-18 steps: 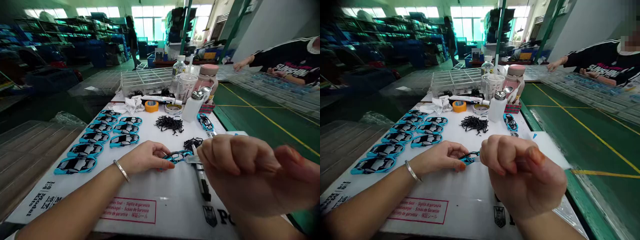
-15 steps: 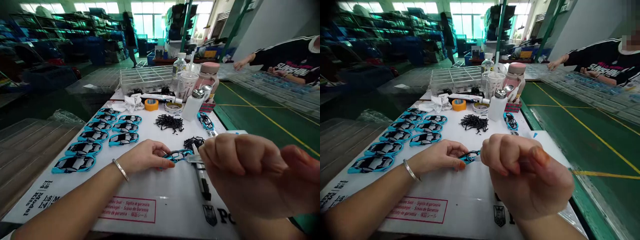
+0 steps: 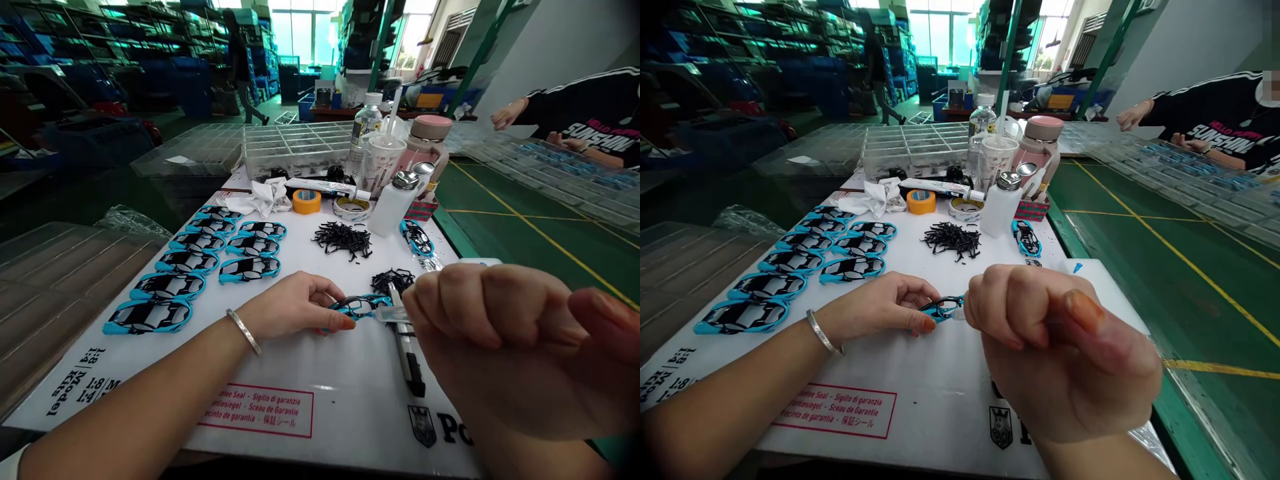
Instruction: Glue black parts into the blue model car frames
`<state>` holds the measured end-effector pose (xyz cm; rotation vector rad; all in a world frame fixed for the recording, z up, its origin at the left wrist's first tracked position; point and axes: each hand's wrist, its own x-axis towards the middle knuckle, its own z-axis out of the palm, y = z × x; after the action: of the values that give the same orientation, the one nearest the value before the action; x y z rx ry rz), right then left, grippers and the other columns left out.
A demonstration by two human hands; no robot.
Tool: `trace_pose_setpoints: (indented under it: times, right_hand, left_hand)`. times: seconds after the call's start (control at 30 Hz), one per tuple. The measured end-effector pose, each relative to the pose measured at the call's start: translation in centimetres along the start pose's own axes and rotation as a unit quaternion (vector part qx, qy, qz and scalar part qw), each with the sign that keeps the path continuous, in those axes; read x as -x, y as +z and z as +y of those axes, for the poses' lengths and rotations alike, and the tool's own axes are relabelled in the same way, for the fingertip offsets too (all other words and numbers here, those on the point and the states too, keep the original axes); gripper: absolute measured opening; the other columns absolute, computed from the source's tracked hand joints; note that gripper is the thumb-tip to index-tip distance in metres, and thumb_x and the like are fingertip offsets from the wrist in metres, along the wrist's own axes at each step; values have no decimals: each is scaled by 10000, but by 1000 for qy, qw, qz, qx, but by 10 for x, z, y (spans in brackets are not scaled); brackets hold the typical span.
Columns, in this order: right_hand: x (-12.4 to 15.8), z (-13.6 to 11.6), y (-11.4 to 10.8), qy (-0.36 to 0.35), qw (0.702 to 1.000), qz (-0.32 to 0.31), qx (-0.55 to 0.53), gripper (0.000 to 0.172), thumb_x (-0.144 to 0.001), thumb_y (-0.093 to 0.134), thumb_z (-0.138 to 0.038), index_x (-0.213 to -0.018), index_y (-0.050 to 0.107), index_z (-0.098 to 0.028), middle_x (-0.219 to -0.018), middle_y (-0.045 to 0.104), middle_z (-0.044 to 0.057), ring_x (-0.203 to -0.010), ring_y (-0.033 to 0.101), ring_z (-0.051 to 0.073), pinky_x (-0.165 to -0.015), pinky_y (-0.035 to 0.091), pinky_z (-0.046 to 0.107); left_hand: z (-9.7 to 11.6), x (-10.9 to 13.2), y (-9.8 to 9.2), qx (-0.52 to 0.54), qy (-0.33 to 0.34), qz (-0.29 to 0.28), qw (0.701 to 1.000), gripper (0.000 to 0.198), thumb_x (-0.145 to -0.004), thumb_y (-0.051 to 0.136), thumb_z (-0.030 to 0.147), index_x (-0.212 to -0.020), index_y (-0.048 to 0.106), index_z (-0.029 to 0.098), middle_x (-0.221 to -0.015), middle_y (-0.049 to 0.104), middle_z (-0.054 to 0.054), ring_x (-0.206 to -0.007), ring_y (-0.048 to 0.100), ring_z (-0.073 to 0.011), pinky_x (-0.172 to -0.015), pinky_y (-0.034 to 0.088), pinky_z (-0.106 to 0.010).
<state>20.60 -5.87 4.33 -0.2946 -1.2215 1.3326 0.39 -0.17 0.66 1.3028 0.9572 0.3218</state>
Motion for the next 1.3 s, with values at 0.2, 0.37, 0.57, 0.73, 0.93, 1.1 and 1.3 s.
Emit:
trace_pose_setpoints:
  times: [0.2,0.37,0.57,0.73,0.93,1.1,1.3]
  right_hand:
    - [-2,1,-4,-7,1000,-18,25,448,-899,441,-417,-564,289,-161,-501,307,-19,-496,344,107,-505,312,321]
    - [-2,2,-3,-10,999,-18,29,445,-906,443,-405,-572,278,-162,-514,310,-21,-500,336,105,-508,308,317]
    - [-2,2,-2,-4,999,-36,28,446,-906,441,-421,-577,281,-165,-522,316,-21,-506,340,108,-506,310,318]
    - [-3,2,-1,-17,999,-33,18,429,-926,413,-373,-582,260,-166,-532,311,-22,-509,322,105,-510,300,314]
    - [0,3,1,-27,999,-14,19,465,-911,473,-400,-572,255,-169,-514,294,-23,-498,317,105,-510,293,313]
    - [4,7,6,-29,997,74,-3,543,-862,624,-411,-542,257,-170,-505,305,-22,-484,300,104,-504,285,305]
    - [4,7,6,-16,996,90,-13,539,-834,654,-411,-532,279,-168,-488,309,-29,-466,300,97,-489,281,299]
  left_hand:
    - [-1,-1,0,1,1,-8,1000,419,-675,802,342,-984,622,125,-784,663,-24,-683,605,-128,-611,448,-231]
    - [0,0,0,-7,4,-8,1000,415,-675,800,344,-980,620,127,-798,674,-35,-693,612,-139,-621,453,-245]
    - [1,1,1,-10,4,-4,1000,383,-679,798,332,-951,620,129,-774,671,-29,-684,608,-135,-618,451,-243]
    - [0,-1,0,-4,7,-8,1000,398,-677,800,338,-961,615,128,-774,672,-30,-689,607,-135,-622,453,-246]
    - [0,0,0,-4,2,-9,1000,411,-679,801,338,-975,613,122,-779,673,-32,-687,610,-133,-617,451,-241]
    - [-2,0,-1,2,4,-7,1000,429,-666,809,350,-976,612,129,-760,666,-21,-682,614,-136,-605,451,-236]
    - [-5,-1,-3,5,4,-11,1000,450,-660,813,372,-986,613,137,-776,665,-17,-691,616,-136,-614,460,-238]
